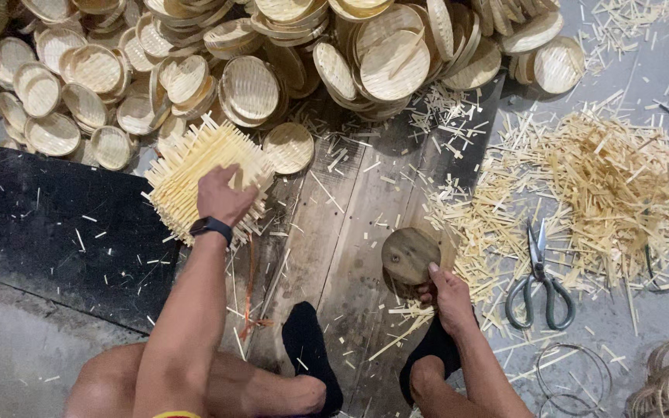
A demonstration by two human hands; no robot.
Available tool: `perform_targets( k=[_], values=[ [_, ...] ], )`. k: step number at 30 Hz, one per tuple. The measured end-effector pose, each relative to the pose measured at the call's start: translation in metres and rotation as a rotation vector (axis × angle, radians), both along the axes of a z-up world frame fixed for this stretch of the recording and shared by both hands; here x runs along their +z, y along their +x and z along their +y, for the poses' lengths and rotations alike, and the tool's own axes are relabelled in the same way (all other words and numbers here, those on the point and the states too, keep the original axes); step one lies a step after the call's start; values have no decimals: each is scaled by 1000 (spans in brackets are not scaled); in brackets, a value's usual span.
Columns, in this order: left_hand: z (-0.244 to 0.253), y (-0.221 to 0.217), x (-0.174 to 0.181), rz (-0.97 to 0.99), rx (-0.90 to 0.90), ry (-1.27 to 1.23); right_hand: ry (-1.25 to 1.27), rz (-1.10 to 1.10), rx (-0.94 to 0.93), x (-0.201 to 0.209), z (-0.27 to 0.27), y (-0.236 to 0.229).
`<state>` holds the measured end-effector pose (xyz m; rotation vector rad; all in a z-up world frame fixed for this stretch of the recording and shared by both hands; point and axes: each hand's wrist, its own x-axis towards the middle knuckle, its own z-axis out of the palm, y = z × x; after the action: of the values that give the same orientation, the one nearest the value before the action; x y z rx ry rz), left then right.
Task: The person sits on the floor and repeatedly assembles small bamboo baskets. They pick up a woven bamboo base and a circular bamboo ring, fit the ring onto the base, and use shears to trim the protruding bamboo strips flush with the ring. The finished baskets are placed in a stack to the left.
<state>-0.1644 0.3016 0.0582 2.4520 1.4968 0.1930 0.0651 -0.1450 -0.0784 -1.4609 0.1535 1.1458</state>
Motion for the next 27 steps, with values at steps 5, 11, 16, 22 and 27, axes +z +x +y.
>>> perform_targets(
  k=[5,11,16,22,27],
  values=[
    [-17,27,16,69,-10,131,22,29,-13,-2,-5,0],
    [-8,22,6,-54,-100,183,28,77,-44,-3,-7,0],
    [-20,22,16,27,-79,103,-1,53,-27,10,-4,0],
    [-53,53,70,-265,-189,305,-155,-39,-4,19,-5,-2],
    [-182,118,46,-256,-638,-142,239,-264,-274,18,-14,13]
  ],
)
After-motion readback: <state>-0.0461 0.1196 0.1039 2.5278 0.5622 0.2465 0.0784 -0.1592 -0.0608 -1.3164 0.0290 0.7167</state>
